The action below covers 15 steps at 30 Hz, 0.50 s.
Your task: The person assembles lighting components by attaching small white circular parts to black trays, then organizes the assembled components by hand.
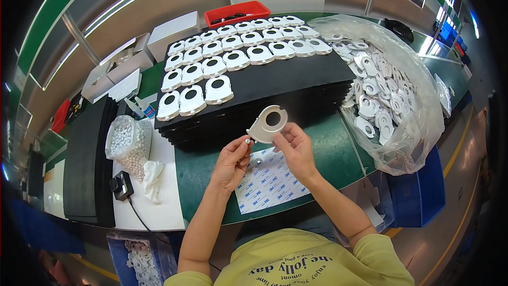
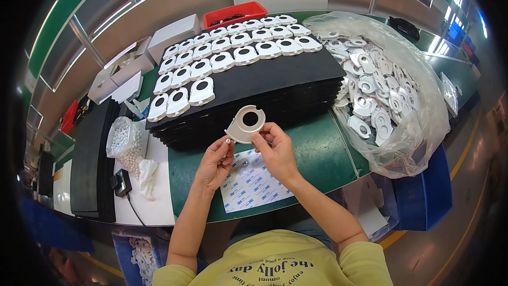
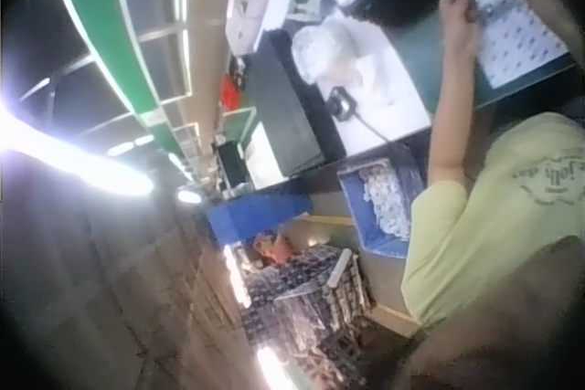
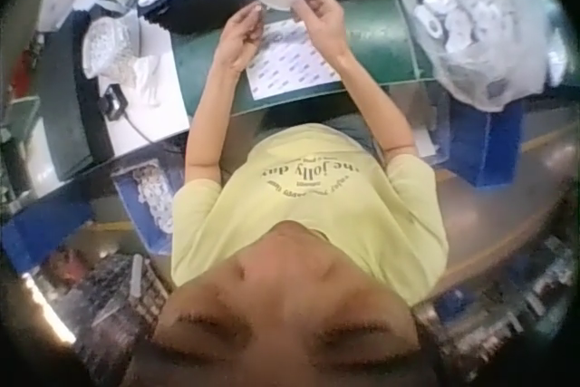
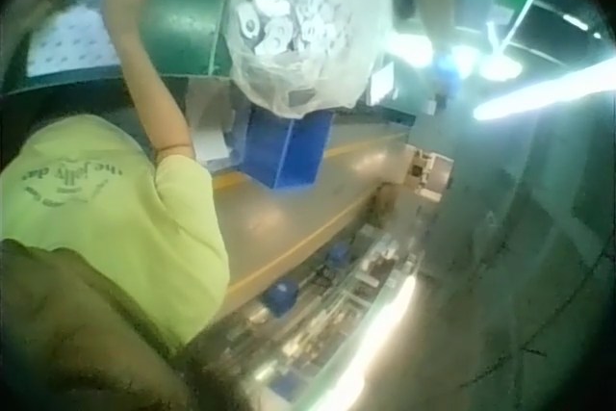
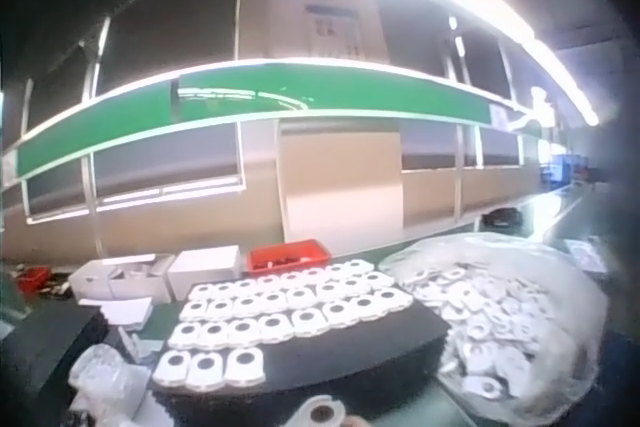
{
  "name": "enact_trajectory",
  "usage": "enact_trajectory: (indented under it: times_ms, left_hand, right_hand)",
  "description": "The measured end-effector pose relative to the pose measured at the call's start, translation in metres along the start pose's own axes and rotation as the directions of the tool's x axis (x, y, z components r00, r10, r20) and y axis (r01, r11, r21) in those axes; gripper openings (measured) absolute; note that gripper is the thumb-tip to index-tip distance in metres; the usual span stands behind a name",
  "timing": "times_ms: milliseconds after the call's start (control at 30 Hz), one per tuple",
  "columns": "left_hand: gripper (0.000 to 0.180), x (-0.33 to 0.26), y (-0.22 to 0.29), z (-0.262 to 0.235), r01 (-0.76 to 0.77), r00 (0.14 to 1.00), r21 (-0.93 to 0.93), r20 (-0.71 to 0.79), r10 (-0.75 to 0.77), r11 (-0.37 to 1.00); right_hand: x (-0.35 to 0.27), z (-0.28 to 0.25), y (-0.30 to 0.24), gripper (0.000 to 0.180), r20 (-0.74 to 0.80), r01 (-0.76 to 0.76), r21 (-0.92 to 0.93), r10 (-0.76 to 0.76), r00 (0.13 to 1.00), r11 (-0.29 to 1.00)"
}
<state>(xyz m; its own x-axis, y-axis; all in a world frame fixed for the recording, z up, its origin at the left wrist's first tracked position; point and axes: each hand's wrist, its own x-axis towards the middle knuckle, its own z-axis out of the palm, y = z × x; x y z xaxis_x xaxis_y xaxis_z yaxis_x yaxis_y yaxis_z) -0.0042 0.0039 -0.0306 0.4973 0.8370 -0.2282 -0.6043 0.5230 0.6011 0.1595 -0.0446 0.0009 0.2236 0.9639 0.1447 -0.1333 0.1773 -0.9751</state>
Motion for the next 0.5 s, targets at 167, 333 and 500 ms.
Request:
enact_trajectory:
  times_ms: [167, 333, 500]
  left_hand:
    - [0.019, 0.0, -0.002, -0.002, 0.016, 0.999, 0.009, 0.032, -0.016, 1.0]
    - [0.015, -0.002, 0.0, -0.002, 0.039, 0.995, 0.024, 0.088, -0.041, 0.999]
    - [0.014, -0.006, 0.001, -0.004, 0.058, 0.99, -0.018, 0.127, -0.055, 0.998]
  right_hand:
    - [0.004, 0.005, 0.0, 0.015, 0.033, -0.005, 0.027, 0.004, 0.999, 1.0]
    - [0.002, 0.005, -0.003, 0.015, 0.054, 0.005, 0.016, -0.006, 0.999, 1.0]
    - [0.0, 0.014, -0.015, 0.014, 0.091, 0.008, -0.058, -0.003, 0.996, 0.998]
